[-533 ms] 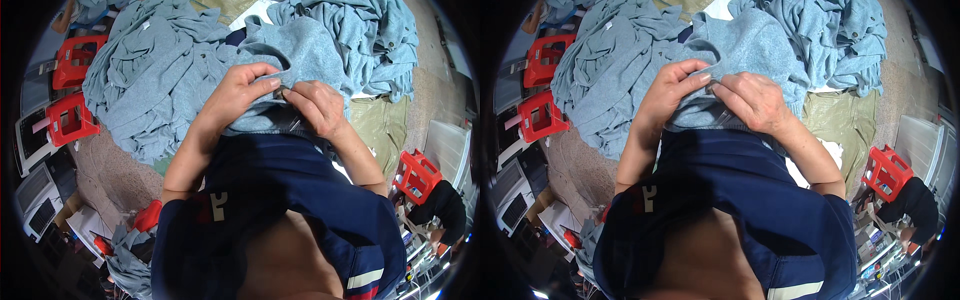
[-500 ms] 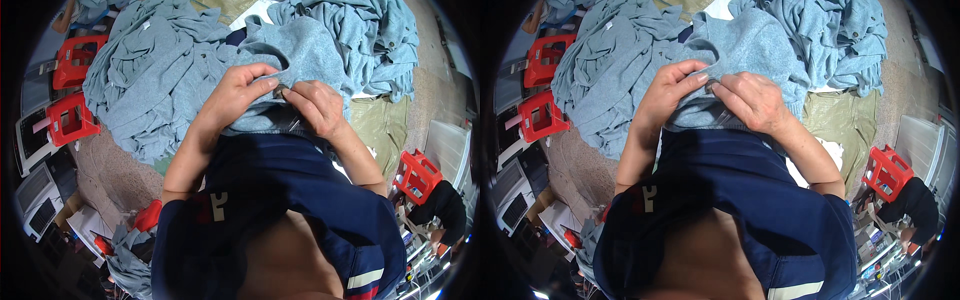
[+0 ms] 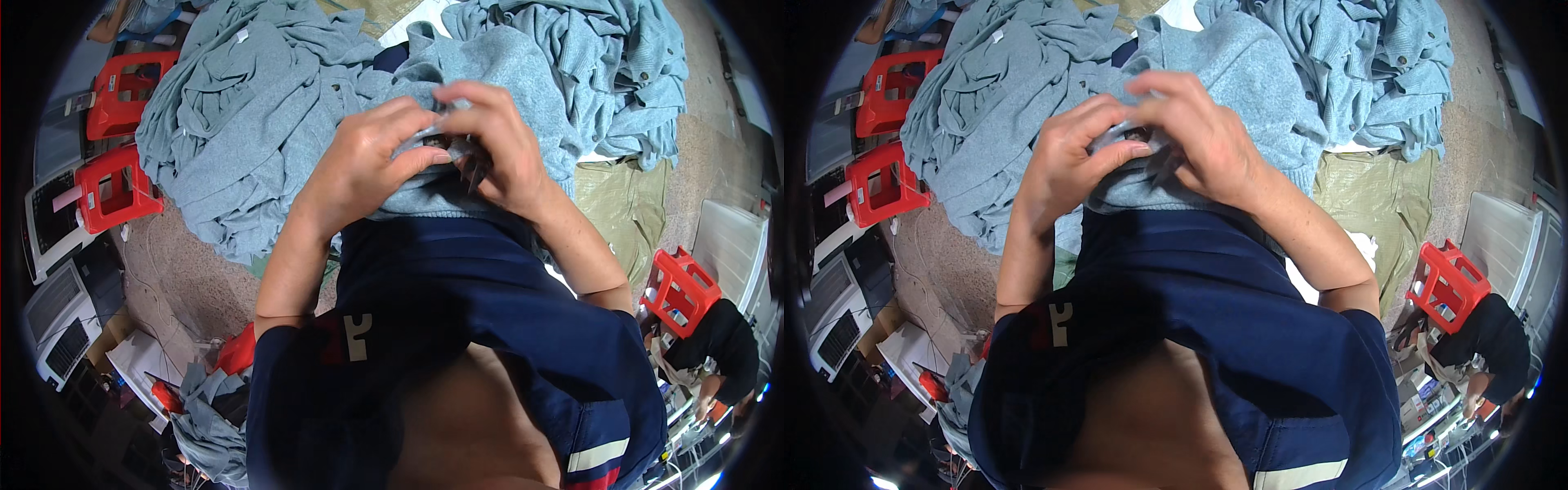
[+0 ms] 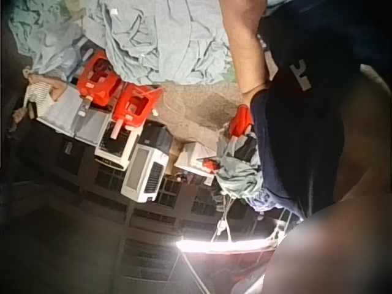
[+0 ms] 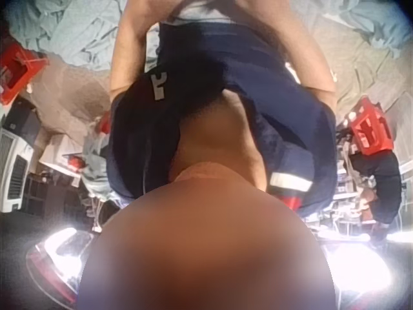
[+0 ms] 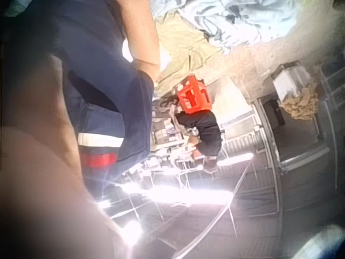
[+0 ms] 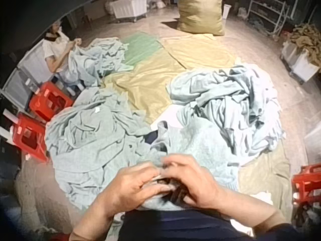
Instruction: Trimming loose threads from blue fabric garments using a handheld thread clipper.
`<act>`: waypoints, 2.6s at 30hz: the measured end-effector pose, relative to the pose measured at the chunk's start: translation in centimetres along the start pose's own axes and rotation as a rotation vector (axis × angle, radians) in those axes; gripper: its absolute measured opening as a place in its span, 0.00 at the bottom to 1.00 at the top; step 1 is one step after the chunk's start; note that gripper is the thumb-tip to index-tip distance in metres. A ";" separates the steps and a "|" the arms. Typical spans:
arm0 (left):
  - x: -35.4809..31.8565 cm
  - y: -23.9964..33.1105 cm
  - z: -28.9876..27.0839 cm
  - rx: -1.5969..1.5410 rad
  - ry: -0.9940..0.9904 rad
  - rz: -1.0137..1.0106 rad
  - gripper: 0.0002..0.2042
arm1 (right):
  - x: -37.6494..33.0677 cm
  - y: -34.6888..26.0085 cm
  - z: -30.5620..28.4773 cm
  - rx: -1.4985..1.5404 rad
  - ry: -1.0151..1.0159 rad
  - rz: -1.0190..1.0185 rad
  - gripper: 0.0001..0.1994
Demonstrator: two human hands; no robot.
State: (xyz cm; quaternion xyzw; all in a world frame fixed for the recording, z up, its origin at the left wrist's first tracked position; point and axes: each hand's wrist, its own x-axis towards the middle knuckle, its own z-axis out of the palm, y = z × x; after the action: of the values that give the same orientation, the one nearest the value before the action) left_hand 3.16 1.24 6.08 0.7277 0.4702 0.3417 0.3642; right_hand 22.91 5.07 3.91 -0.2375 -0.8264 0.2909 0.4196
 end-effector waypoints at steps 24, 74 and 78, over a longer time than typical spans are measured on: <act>0.5 -3.0 2.8 0.581 0.299 0.300 0.09 | -0.7 0.6 0.4 -0.033 0.054 0.277 0.12; -1.9 -0.1 -0.8 0.326 0.019 0.115 0.11 | -0.4 -0.8 1.5 0.086 0.050 0.104 0.11; -1.6 0.0 0.3 0.446 0.136 0.180 0.12 | -0.2 -0.7 1.5 -0.034 0.091 0.002 0.09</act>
State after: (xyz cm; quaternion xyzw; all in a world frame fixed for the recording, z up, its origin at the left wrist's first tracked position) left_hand 2.90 -0.29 5.71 0.8045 0.4905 0.3086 0.1302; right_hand 21.66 4.01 3.50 -0.2582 -0.8110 0.2663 0.4523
